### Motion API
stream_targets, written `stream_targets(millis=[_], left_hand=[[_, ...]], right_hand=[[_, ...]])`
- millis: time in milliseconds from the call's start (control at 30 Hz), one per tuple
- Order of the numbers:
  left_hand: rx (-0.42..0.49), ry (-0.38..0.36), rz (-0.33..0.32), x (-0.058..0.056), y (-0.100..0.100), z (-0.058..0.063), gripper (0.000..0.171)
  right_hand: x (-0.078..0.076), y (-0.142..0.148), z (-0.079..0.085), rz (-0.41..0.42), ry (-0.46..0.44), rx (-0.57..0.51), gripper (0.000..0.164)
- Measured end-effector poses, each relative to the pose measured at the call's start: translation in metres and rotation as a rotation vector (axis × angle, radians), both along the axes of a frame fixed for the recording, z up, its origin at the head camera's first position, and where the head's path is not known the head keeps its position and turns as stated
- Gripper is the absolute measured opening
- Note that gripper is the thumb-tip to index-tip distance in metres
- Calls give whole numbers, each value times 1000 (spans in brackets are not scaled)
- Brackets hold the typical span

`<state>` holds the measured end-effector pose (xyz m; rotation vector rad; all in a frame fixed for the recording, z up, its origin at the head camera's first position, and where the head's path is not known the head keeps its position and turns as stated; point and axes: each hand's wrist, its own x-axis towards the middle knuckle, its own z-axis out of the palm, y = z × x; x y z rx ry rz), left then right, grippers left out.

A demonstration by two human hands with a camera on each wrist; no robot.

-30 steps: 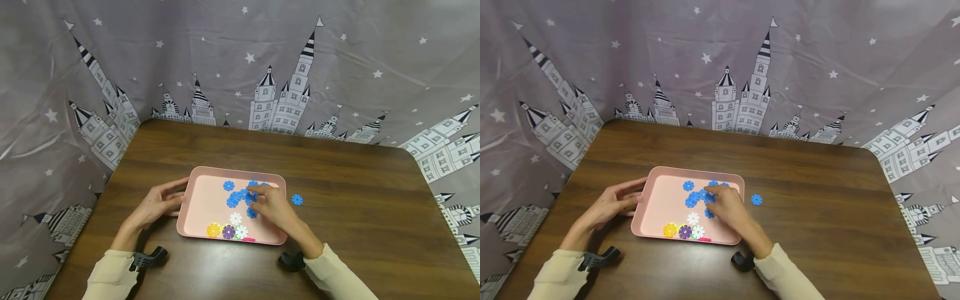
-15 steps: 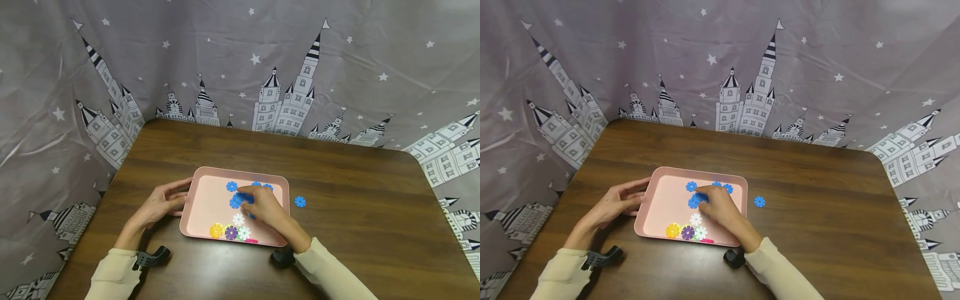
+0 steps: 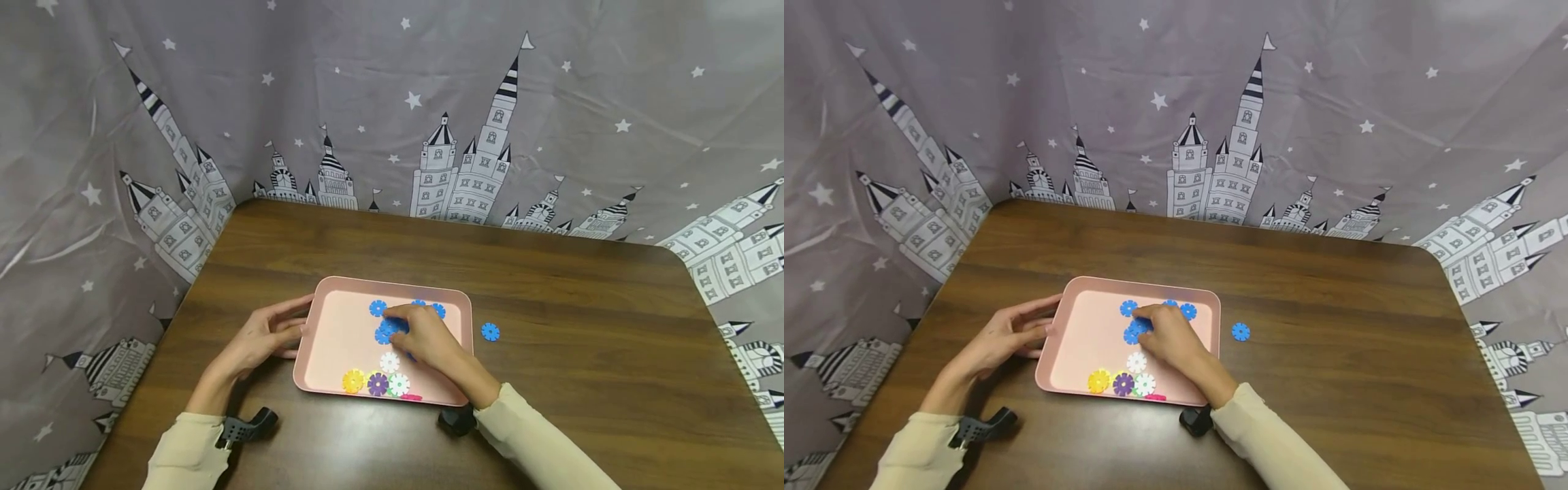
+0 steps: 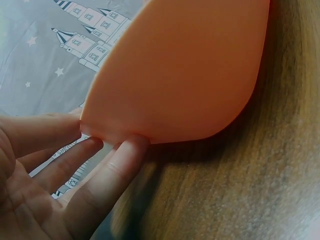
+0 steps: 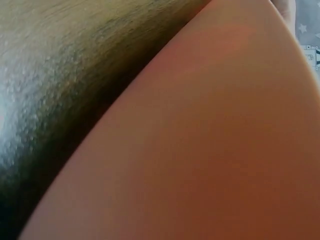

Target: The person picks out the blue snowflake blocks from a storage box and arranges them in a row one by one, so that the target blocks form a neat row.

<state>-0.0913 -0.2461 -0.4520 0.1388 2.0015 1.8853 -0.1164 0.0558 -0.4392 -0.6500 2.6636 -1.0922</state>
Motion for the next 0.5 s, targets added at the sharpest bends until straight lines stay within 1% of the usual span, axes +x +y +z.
stream_targets(millis=[200, 433, 500], left_hand=[[4, -2, 1, 1, 0, 0, 61], [-3, -6, 5, 0, 1, 0, 61], [-6, -7, 4, -1, 0, 0, 62]], right_hand=[[-2, -3, -4, 30, 50, 23, 38], [-2, -5, -6, 77, 153, 71, 34], [-2, -6, -6, 87, 168, 82, 34]])
